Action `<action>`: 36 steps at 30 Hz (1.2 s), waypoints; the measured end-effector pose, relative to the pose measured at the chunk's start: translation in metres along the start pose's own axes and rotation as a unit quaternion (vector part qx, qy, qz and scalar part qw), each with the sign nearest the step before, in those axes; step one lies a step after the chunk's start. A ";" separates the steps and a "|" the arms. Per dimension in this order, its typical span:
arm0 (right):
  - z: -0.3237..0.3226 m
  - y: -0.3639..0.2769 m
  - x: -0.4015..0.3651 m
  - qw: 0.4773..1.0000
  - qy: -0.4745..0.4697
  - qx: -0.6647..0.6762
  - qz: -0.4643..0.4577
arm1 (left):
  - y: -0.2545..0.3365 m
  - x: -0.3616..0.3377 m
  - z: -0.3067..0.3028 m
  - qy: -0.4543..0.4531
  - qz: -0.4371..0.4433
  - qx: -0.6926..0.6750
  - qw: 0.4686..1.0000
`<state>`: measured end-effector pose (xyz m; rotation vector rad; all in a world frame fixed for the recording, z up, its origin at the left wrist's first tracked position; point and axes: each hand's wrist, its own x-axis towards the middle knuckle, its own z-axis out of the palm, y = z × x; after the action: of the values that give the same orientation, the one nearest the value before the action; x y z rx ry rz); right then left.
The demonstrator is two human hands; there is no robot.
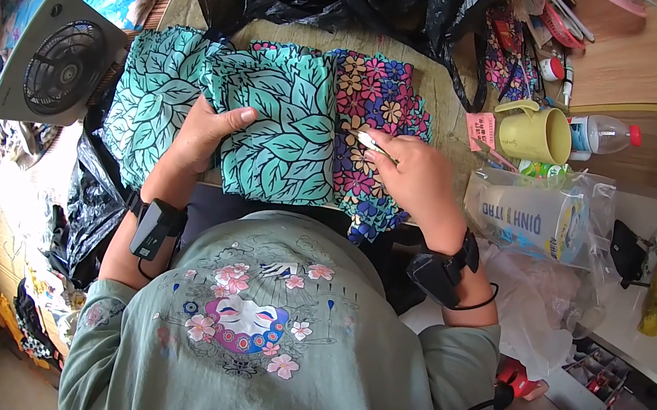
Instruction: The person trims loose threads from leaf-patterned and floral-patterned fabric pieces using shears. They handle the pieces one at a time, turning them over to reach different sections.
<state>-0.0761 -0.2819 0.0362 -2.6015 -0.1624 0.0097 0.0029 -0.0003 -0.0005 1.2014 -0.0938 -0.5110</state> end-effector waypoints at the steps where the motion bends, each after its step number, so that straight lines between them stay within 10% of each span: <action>1: 0.000 0.000 0.001 1.000 0.006 -0.006 -0.011 | 0.000 0.000 0.000 -0.001 0.002 0.000 1.000; 36: -0.006 0.002 -0.005 0.992 0.007 0.119 0.033 | 0.000 -0.001 0.000 -0.003 0.003 -0.003 1.000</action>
<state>-0.0806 -0.2871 0.0400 -2.3675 -0.0662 0.0320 0.0023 -0.0003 -0.0003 1.1930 -0.1004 -0.5081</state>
